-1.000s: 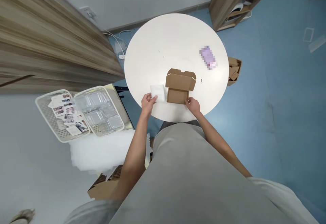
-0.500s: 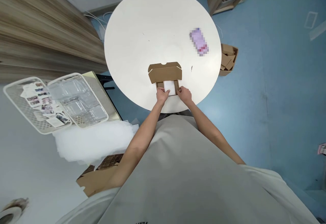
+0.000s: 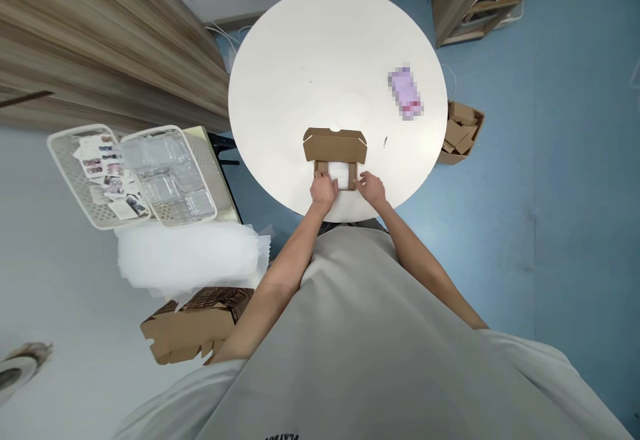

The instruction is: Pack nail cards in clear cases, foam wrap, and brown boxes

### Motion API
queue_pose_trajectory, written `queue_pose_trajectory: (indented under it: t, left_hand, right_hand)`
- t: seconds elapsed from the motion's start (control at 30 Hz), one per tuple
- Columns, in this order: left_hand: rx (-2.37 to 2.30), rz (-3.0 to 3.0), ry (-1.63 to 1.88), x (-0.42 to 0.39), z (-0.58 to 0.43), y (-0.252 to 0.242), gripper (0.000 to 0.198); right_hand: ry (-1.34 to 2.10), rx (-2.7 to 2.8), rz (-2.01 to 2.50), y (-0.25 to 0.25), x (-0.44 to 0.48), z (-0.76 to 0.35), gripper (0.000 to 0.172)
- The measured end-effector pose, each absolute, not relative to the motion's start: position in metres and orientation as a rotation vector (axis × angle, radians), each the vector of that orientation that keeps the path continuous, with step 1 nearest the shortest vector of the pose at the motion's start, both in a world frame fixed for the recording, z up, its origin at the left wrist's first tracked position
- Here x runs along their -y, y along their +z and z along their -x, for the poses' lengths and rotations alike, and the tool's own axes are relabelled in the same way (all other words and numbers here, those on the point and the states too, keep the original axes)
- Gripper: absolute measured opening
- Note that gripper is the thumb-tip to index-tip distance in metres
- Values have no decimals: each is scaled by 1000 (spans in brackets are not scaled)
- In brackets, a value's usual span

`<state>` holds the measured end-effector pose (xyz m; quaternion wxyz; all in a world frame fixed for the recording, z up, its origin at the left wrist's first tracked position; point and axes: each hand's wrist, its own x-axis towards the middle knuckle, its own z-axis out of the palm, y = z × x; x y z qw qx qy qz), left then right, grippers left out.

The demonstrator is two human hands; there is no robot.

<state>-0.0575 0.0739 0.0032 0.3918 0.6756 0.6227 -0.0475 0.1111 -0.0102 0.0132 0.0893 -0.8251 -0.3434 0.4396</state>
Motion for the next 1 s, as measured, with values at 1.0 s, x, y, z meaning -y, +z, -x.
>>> queue_pose_trajectory:
  t: [1.0]
  left_hand:
    - [-1424, -1298, 276, -51, 130, 18, 81]
  right_hand:
    - [1321, 1146, 1975, 49, 39, -133, 62]
